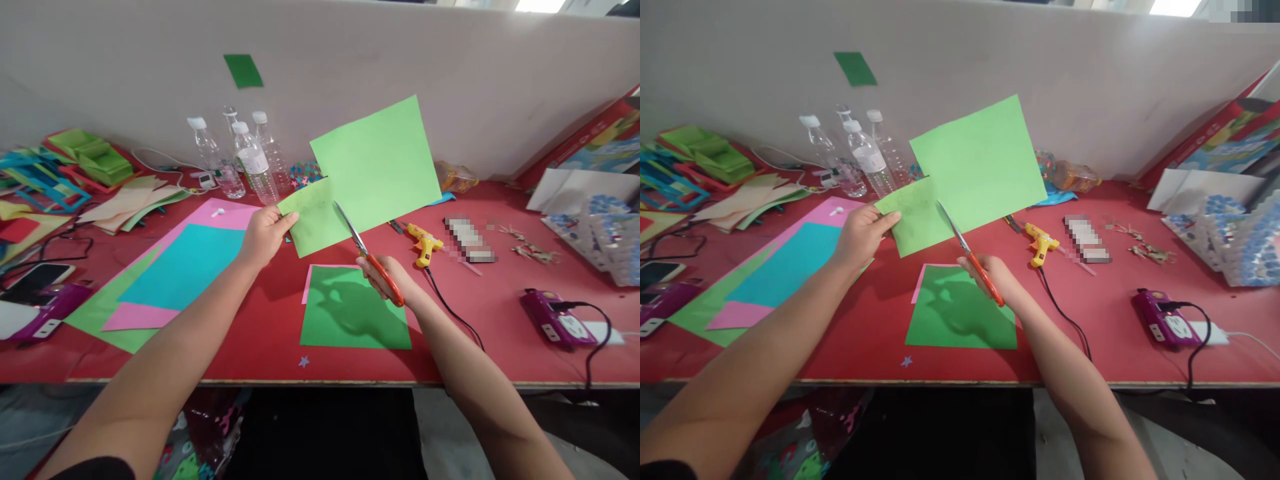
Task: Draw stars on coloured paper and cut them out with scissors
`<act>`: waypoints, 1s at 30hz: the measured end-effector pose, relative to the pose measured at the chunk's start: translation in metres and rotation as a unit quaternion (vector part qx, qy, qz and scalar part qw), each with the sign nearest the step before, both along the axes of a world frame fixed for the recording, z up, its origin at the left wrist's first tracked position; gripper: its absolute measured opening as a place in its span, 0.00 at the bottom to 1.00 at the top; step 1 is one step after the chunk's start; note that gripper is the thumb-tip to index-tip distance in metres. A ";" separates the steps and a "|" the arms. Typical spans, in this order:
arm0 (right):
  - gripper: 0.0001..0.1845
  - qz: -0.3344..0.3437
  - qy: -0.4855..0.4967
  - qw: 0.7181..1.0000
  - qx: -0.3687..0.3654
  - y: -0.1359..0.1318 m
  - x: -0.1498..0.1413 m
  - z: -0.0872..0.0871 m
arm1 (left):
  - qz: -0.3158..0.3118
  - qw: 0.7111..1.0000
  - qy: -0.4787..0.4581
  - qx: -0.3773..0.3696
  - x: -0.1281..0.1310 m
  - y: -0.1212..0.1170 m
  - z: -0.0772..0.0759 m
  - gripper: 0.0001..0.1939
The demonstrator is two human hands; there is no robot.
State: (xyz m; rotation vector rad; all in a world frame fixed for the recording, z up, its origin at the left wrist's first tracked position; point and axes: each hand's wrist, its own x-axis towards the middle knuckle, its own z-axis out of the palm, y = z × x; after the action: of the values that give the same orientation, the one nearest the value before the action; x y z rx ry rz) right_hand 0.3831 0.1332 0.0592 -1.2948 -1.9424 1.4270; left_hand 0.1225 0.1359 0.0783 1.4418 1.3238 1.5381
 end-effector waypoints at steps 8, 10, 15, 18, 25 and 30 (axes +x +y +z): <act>0.28 0.013 -0.033 0.999 0.019 0.000 -0.004 -0.006 | -0.038 0.999 0.022 -0.029 0.005 -0.008 -0.002 0.20; 0.27 -0.006 -0.018 1.000 0.005 -0.001 -0.005 -0.006 | -0.039 0.999 0.018 -0.032 0.005 -0.009 -0.004 0.22; 0.26 -0.015 0.009 1.000 -0.024 -0.003 -0.007 -0.009 | -0.059 0.997 0.016 -0.050 0.007 -0.011 -0.006 0.22; 0.26 -0.001 0.020 1.000 -0.022 -0.002 -0.007 -0.015 | -0.085 0.993 0.025 -0.075 0.010 -0.014 -0.007 0.18; 0.27 -0.033 0.025 0.997 -0.067 -0.002 -0.008 -0.008 | -0.099 0.989 0.011 -0.111 0.014 -0.012 -0.012 0.16; 0.23 -0.005 0.037 0.995 -0.089 -0.004 -0.007 -0.001 | -0.111 0.980 -0.010 -0.162 0.012 -0.014 -0.009 0.16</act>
State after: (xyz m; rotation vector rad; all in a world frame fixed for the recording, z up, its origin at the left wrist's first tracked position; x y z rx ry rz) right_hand 0.3760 0.1287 0.0581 -1.3064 -1.7920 1.6505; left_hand 0.1350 0.1214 0.0689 1.3124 1.2850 1.1304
